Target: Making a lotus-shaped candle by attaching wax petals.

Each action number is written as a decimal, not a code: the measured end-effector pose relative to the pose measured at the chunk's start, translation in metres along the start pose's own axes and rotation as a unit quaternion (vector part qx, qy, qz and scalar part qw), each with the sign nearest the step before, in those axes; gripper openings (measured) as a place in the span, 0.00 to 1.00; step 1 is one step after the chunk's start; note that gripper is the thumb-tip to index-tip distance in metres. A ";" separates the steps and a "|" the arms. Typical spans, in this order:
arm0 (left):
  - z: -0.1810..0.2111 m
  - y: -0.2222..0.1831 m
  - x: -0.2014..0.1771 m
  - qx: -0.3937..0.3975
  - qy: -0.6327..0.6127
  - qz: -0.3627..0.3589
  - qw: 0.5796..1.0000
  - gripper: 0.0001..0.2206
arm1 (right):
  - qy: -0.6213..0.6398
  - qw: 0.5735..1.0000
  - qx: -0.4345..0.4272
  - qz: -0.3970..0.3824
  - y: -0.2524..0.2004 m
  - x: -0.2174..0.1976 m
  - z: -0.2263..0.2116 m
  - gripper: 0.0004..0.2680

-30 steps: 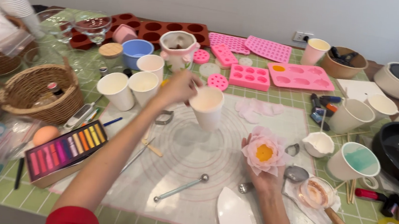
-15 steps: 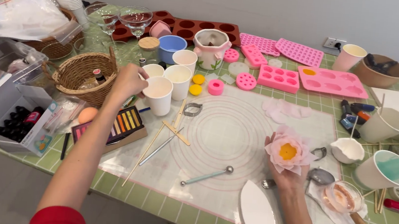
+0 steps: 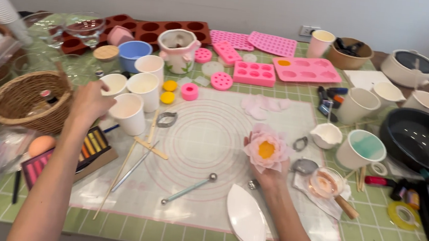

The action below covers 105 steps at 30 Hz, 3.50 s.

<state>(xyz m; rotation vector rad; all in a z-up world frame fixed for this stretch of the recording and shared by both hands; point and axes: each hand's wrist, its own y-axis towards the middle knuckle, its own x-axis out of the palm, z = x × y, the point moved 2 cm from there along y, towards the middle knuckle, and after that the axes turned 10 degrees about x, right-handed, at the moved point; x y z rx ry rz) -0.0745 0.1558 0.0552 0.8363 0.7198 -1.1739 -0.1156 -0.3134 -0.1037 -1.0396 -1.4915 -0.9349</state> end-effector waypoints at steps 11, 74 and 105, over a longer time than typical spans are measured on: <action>0.223 -0.053 0.164 0.308 -0.302 -0.096 0.897 0.13 | -0.007 0.999 -0.031 -0.009 -0.006 -0.003 0.006 0.16; 0.395 -0.186 0.277 0.597 -0.152 -0.020 0.788 0.03 | 0.062 0.995 -0.063 0.048 0.003 -0.026 0.003 0.20; 0.393 -0.192 0.286 0.614 -0.131 -0.002 0.778 0.09 | 0.117 0.993 -0.021 -0.018 0.003 -0.040 -0.003 0.15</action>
